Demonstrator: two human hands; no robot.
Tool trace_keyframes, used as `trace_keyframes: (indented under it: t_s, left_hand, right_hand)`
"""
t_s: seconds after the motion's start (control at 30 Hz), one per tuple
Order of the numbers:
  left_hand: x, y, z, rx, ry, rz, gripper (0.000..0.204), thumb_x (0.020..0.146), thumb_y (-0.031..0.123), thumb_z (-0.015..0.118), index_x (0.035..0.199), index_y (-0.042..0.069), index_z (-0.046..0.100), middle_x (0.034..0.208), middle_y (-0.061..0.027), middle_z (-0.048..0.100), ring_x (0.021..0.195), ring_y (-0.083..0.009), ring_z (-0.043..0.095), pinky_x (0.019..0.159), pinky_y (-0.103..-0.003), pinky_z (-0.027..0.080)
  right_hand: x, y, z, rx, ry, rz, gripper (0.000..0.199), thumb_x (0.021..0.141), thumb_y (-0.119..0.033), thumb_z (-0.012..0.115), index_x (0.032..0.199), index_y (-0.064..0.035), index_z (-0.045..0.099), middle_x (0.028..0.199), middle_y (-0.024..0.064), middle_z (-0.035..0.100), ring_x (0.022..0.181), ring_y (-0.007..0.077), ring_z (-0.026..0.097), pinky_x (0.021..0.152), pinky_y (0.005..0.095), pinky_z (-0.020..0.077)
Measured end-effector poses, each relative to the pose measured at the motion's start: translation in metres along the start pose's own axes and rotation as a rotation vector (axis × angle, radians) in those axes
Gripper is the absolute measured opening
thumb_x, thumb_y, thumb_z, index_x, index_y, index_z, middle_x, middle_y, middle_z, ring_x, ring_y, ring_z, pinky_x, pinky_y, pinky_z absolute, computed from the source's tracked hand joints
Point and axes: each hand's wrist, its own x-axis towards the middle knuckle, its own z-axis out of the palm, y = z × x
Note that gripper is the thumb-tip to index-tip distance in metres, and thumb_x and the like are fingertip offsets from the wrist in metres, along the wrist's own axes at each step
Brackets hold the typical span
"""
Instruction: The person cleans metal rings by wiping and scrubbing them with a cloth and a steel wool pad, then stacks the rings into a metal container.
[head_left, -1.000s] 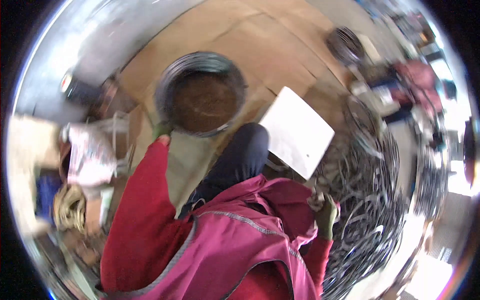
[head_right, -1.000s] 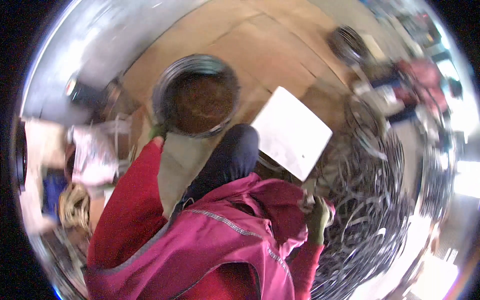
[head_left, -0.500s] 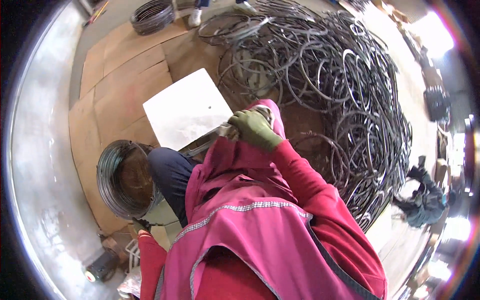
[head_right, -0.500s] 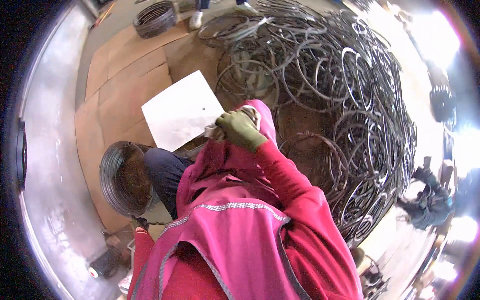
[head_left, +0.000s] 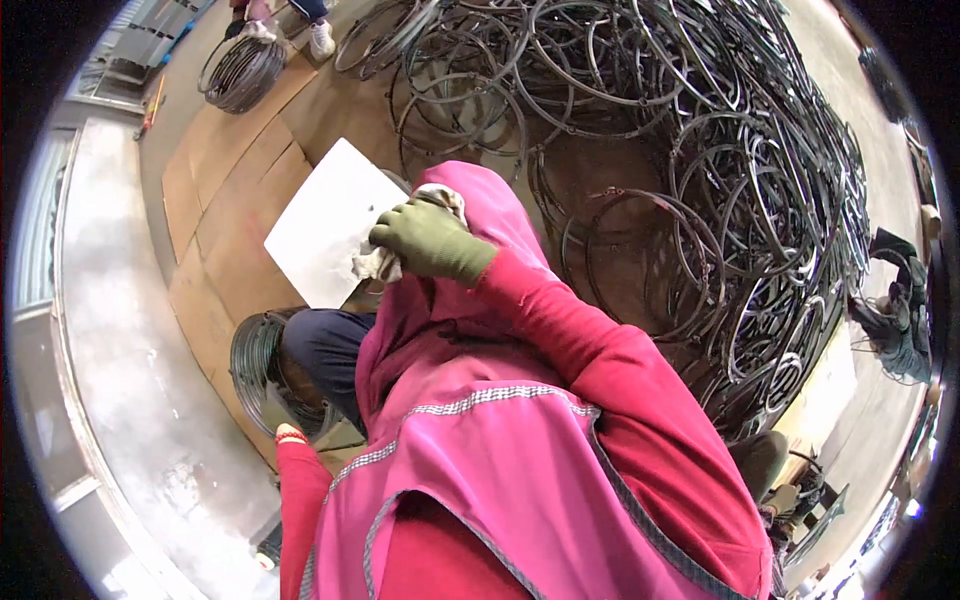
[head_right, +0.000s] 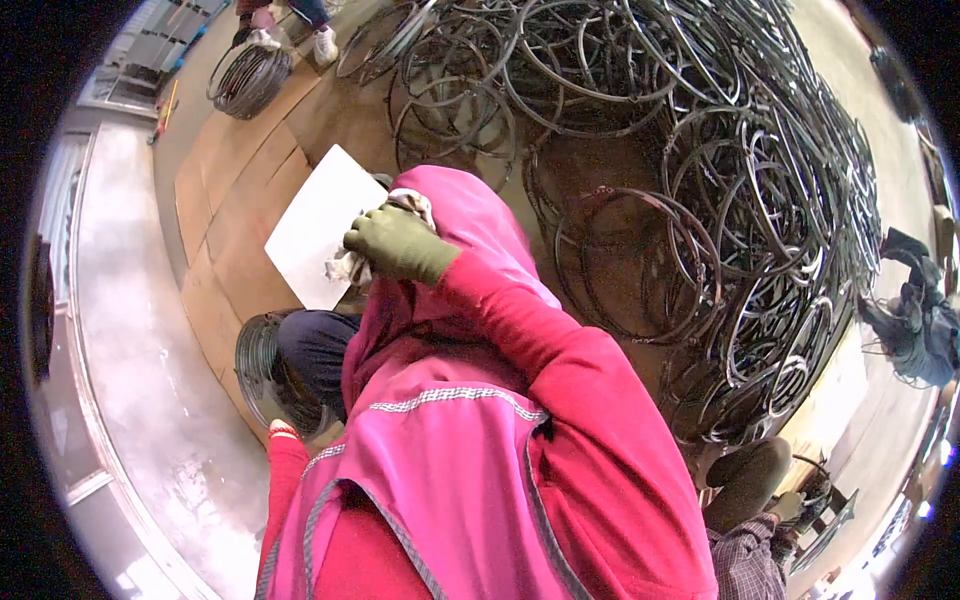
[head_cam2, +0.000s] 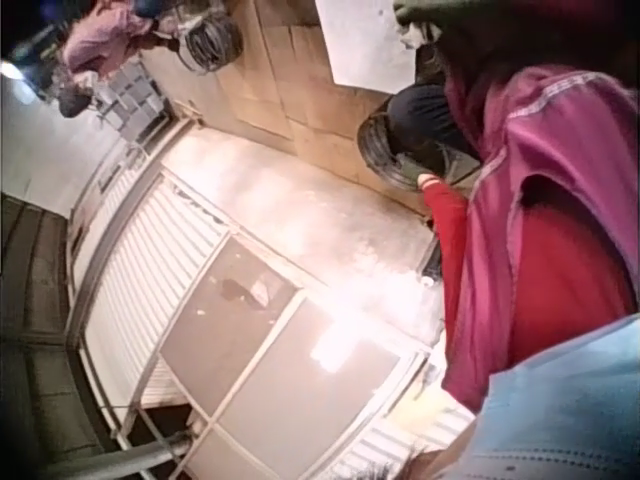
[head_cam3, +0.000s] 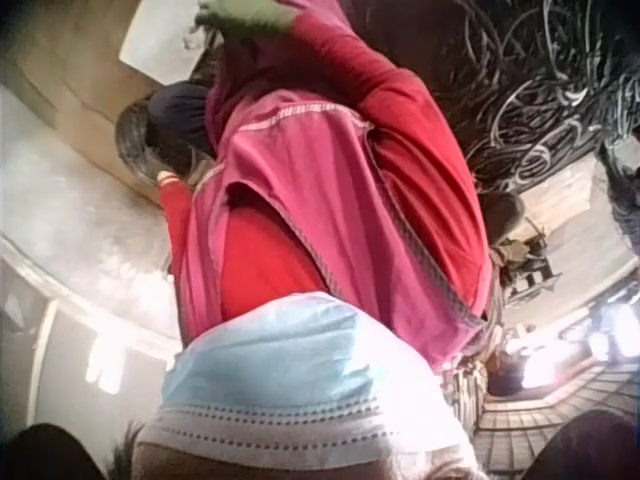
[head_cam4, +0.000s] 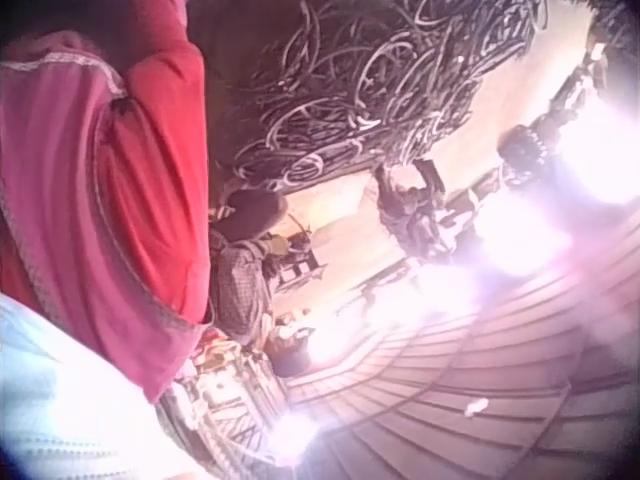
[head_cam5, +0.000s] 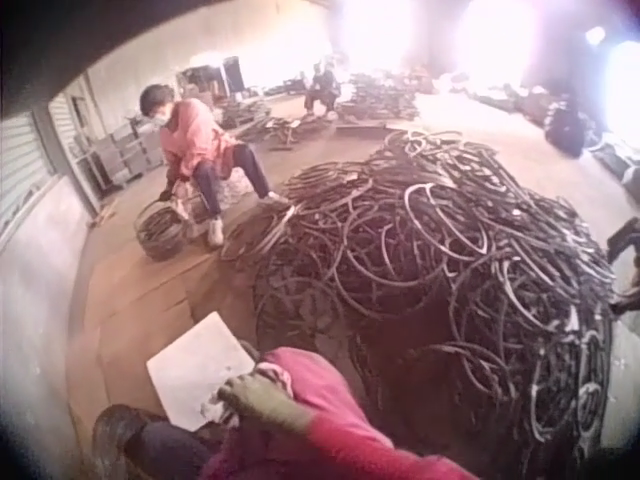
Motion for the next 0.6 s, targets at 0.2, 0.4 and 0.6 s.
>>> trace_keyframes:
  t_s: [0.2, 0.4, 0.6]
  left_hand:
    - [-0.054, 0.087, 0.047, 0.122, -0.158, 0.354, 0.034, 0.086, 0.022, 0.054, 0.113, 0.000, 0.057, 0.099, -0.0127, 0.062, 0.084, -0.0185, 0.060, 0.071, -0.028, 0.048]
    - [-0.086, 0.104, 0.026, 0.133, -0.125, 0.481, 0.022, 0.087, 0.021, 0.056, 0.095, 0.002, 0.061, 0.070, -0.0068, 0.059, 0.059, -0.0123, 0.055, 0.055, -0.025, 0.045]
    - [-0.100, 0.063, -0.011, 0.006, -0.036, 0.487, 0.017, 0.087, 0.018, 0.056, 0.090, 0.002, 0.062, 0.061, -0.0042, 0.056, 0.051, -0.0102, 0.050, 0.051, -0.024, 0.043]
  right_hand:
    - [-0.005, 0.009, 0.001, 0.193, 0.075, 0.030, 0.034, 0.061, -0.010, 0.065, 0.095, -0.0093, 0.062, 0.088, 0.0111, 0.063, 0.085, 0.0288, 0.062, 0.074, 0.0384, 0.0480]
    - [-0.014, 0.009, -0.012, 0.276, 0.202, 0.043, 0.031, 0.067, -0.014, 0.065, 0.097, -0.0068, 0.061, 0.089, 0.0122, 0.063, 0.084, 0.0281, 0.062, 0.072, 0.0359, 0.0476]
    - [-0.015, 0.002, -0.015, 0.143, 0.190, 0.122, 0.033, 0.068, -0.016, 0.065, 0.099, -0.0049, 0.060, 0.091, 0.0125, 0.064, 0.082, 0.0286, 0.062, 0.070, 0.0356, 0.0476]
